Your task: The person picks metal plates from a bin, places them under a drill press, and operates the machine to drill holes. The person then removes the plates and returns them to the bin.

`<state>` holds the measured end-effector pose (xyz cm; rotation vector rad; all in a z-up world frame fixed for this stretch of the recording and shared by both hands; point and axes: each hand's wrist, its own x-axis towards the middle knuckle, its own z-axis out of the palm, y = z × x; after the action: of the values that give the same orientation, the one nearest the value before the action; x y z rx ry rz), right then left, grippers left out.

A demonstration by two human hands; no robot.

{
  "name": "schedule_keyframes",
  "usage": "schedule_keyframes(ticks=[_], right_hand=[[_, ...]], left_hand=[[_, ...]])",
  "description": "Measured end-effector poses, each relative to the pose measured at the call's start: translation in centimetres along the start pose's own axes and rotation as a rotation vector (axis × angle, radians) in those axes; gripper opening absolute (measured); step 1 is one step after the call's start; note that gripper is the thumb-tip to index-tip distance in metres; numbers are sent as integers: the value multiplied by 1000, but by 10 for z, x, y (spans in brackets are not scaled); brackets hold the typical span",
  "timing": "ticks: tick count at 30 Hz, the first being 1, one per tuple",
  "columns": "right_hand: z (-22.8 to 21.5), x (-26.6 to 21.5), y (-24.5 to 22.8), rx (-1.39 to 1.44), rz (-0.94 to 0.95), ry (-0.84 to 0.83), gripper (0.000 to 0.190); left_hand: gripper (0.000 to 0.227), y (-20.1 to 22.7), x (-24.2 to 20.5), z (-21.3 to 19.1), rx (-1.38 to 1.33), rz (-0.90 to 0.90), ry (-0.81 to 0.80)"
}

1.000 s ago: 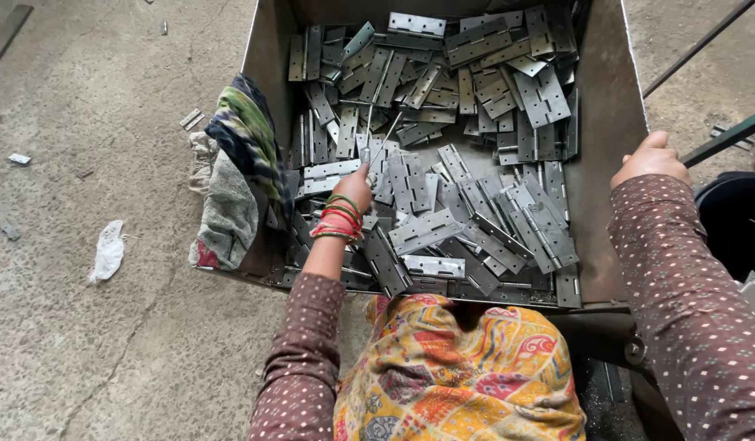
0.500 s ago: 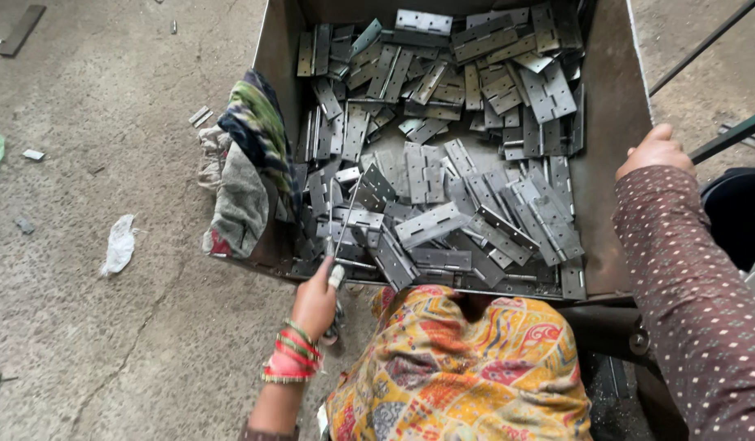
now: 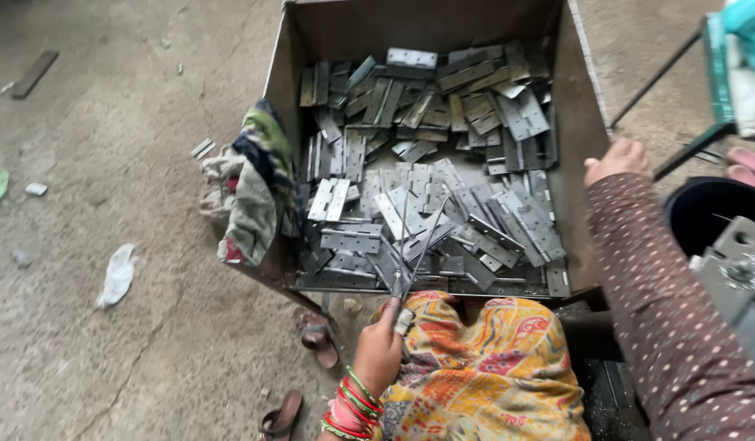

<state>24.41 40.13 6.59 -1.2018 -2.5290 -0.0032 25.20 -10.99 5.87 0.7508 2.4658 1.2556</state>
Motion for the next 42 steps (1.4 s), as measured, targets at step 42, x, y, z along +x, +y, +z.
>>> schedule_keyframes(ticks=[42], right_hand=[[-190, -433, 209, -206, 128, 70, 12]], left_hand=[[75, 55, 161, 326, 4, 237, 137]])
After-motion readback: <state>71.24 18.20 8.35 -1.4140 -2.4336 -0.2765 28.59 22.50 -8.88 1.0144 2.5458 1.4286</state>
